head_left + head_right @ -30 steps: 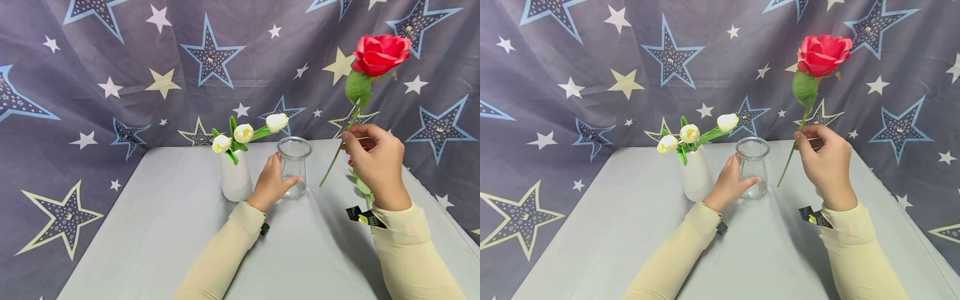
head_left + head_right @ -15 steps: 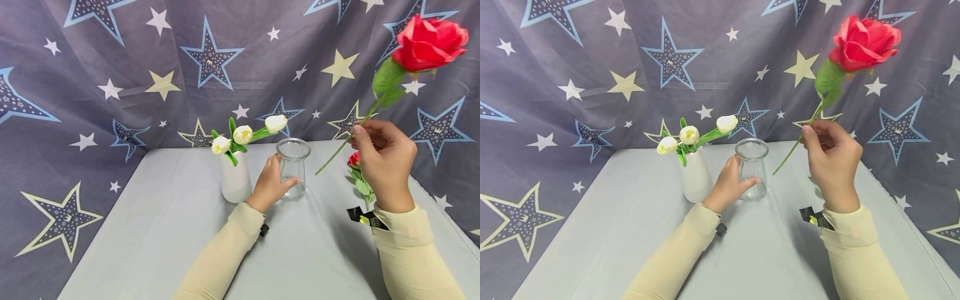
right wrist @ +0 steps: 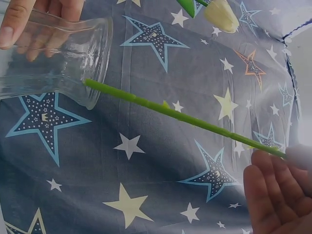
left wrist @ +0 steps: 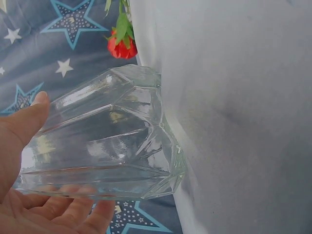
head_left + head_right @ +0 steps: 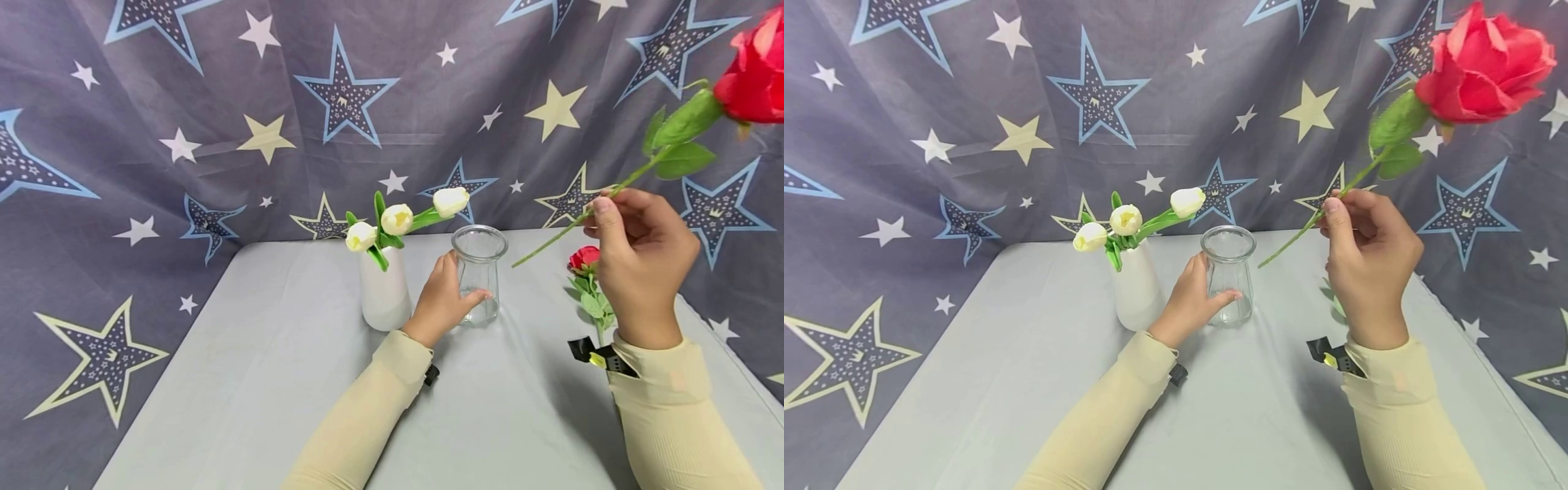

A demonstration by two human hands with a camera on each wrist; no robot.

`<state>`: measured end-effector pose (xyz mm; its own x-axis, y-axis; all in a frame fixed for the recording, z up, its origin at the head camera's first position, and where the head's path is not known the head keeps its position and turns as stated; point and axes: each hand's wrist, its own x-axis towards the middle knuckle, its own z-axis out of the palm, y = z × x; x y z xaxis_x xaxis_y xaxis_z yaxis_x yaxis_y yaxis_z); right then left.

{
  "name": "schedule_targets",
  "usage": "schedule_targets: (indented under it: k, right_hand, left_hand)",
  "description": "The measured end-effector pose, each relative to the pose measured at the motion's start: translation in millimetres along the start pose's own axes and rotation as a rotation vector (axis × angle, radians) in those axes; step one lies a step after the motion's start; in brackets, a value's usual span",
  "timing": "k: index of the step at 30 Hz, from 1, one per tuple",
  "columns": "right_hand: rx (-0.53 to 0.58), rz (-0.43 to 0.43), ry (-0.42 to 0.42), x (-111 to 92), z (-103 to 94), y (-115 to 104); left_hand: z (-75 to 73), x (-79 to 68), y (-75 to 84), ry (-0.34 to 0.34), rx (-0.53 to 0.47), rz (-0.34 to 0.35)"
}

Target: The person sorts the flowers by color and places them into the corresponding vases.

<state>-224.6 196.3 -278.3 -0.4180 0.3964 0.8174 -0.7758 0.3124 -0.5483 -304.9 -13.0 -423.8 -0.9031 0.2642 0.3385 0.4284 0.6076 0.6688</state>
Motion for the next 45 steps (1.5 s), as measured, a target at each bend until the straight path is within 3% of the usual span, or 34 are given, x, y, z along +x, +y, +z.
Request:
schedule_targets:
  k: [15,26,45]
  right_hand:
    - [0.082,-0.003,0.041,-0.7,2.1,-0.9]
    - [0.108,-0.003,0.007,-2.2,5.2,1.5]
    - [-0.075,0.029,-0.121,-14.3,14.4,17.8]
  left_hand:
    - [0.3,0.3,-0.7,-0.004,-0.004,-0.001]
    - [-0.5,0.0,0.1,-0.003,-0.010,-0.008]
    - [0.0,0.7,-0.4,-0.007,-0.015,-0.019]
